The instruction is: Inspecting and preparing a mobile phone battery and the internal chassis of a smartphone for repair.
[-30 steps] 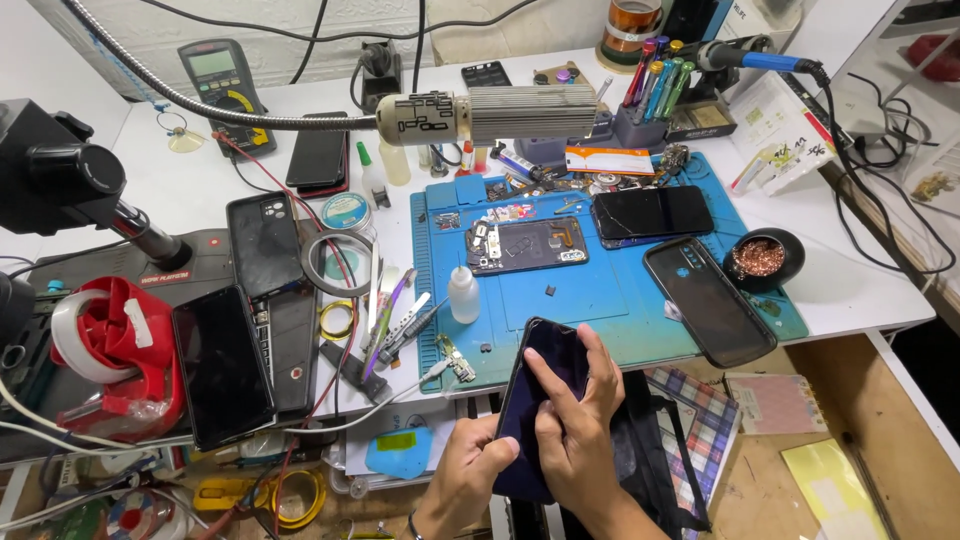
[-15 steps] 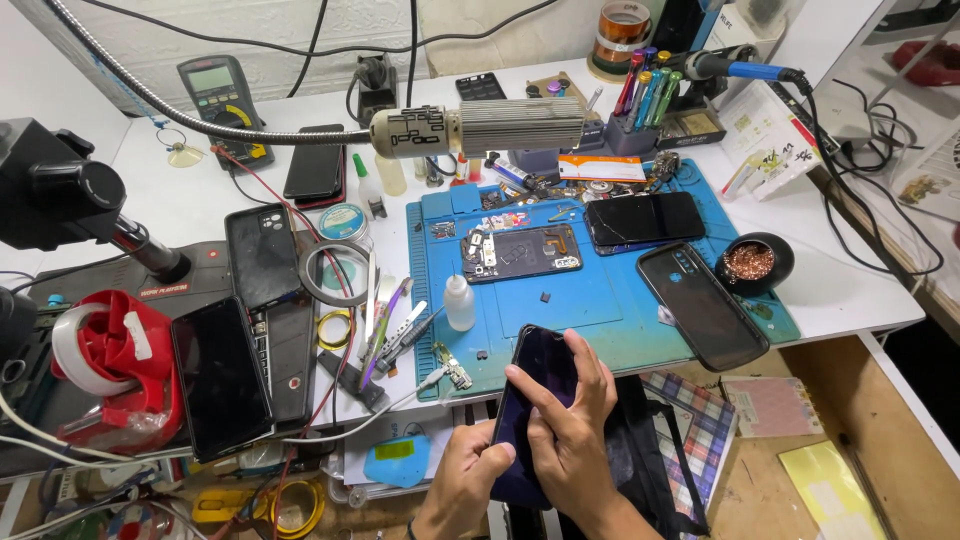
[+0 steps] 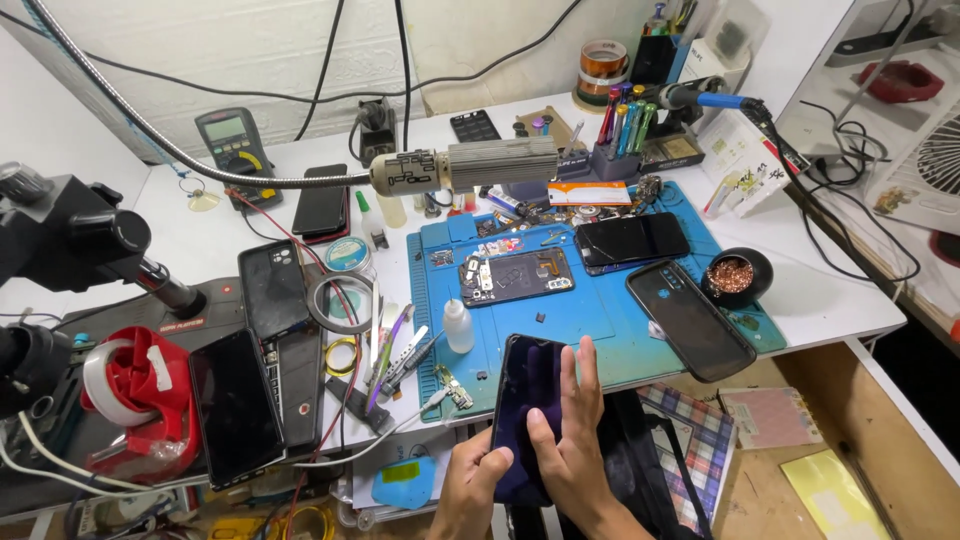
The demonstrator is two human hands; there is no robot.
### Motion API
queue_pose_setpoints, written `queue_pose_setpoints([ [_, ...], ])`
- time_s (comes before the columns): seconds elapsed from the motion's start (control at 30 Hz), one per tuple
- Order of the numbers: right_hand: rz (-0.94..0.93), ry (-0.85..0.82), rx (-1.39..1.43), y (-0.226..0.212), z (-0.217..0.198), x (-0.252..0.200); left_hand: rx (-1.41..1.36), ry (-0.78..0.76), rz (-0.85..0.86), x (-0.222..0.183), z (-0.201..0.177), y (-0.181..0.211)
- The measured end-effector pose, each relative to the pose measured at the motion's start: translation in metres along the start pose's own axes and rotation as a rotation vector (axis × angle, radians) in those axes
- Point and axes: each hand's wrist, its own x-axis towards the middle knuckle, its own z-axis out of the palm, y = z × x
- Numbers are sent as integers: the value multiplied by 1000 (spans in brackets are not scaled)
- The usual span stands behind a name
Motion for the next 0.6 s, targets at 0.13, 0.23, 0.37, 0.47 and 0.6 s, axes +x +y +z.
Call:
queue_pose_setpoints([
  [0.13, 313, -215, 47, -31, -8, 4, 238, 150, 170, 0, 2, -4],
  [0.23, 369, -328, 252, -40, -7, 0, 367, 151, 226, -11, 15, 26],
  [0.37, 410, -317, 560, -26, -7, -5, 568, 104, 386, -6, 17, -18],
  [0.47, 383, -277, 705, -13, -12, 3, 552, 25, 405, -6, 17, -17],
  [0.6, 481, -243, 1016, -13, -29, 23, 568, 119, 490, -2, 9, -13],
])
